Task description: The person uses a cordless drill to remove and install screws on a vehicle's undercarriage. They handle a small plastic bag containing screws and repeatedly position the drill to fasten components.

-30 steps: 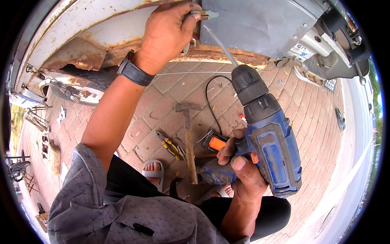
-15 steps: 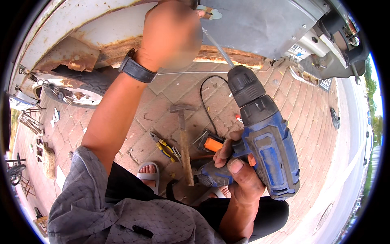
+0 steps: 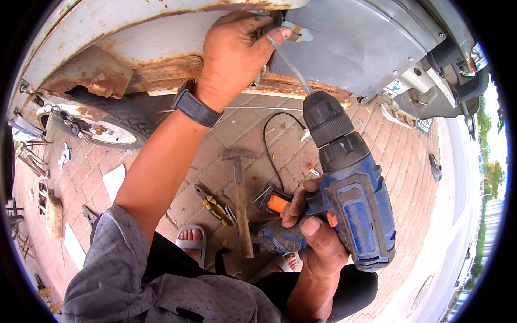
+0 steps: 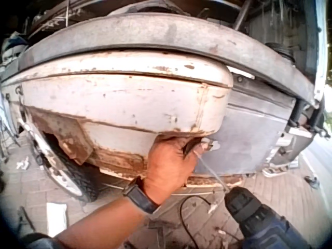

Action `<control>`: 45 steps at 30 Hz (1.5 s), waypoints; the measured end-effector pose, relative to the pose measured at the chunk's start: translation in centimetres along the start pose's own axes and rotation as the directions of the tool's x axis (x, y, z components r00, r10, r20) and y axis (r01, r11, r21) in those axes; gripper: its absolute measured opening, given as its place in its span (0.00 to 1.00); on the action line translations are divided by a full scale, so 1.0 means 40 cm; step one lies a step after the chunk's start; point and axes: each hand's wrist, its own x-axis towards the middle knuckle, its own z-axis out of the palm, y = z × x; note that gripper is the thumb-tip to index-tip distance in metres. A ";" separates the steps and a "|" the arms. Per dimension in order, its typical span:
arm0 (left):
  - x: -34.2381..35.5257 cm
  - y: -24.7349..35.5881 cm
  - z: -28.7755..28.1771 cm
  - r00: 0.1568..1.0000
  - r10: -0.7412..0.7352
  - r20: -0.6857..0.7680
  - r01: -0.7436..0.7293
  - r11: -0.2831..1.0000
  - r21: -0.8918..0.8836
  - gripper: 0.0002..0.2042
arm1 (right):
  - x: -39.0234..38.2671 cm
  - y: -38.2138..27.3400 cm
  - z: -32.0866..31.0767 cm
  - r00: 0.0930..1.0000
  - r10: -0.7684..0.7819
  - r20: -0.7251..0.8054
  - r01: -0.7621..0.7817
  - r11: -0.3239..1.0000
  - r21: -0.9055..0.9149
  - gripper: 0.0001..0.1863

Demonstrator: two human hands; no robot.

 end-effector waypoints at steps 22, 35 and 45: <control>0.002 -0.007 0.019 1.000 -0.001 -0.014 -0.001 0.994 -0.105 0.16 | 0.041 0.029 0.084 0.995 -0.037 -0.094 0.037 0.999 -0.007 0.30; 0.008 0.014 0.014 1.000 -0.008 0.008 0.008 0.998 -0.060 0.13 | 0.067 0.086 0.081 0.945 -0.318 -0.078 0.219 0.791 -0.571 0.28; 0.006 0.021 0.012 0.999 -0.029 0.013 0.029 0.999 -0.015 0.12 | 0.089 0.083 0.115 0.929 -0.366 -0.046 0.270 0.760 -0.591 0.26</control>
